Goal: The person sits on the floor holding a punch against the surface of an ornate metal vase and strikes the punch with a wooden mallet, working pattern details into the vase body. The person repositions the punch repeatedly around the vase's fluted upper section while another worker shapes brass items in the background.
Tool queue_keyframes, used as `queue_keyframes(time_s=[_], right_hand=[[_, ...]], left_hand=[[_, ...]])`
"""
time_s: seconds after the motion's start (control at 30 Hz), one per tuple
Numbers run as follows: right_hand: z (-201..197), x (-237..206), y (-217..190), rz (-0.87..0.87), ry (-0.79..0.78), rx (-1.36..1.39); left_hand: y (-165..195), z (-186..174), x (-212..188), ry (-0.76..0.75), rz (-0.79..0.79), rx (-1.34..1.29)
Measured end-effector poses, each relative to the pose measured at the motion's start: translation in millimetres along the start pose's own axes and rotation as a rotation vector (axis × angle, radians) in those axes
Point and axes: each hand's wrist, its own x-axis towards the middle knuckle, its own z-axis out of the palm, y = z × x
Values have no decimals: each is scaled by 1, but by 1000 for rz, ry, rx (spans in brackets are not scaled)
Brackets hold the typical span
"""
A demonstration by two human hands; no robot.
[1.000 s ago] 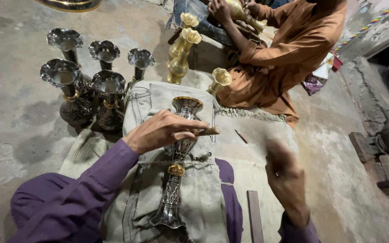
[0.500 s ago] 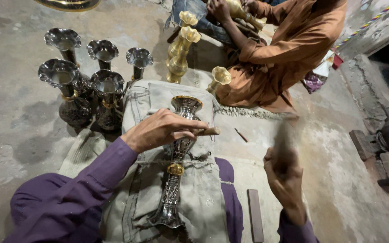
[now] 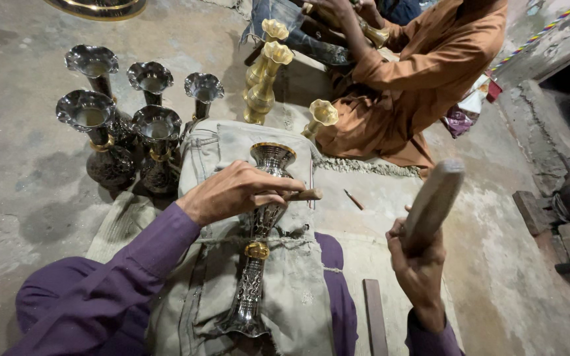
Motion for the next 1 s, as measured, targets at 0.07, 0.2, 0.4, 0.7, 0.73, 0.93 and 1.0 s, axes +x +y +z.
queue_keyframes(time_s=[0.07, 0.2, 0.4, 0.7, 0.73, 0.93, 1.0], right_hand=[[-4, -1, 2, -166, 1, -557], [-7, -3, 9, -57, 31, -340], [-3, -7, 11, -245, 58, -828], [-1, -5, 1, -196, 105, -742], [0, -5, 1, -47, 101, -463], [-5, -7, 3, -159, -4, -785], [-7, -7, 5, -30, 40, -650]], left_hand=[[-1, 0, -1, 9, 31, 6], [-1, -1, -2, 2, 27, -36], [0, 0, 0, -36, -33, -9], [-3, -1, -1, 1, 41, -10], [-3, -1, -1, -10, 18, 4], [-1, -2, 0, -56, -33, -1], [-1, -3, 1, -43, -17, -2]])
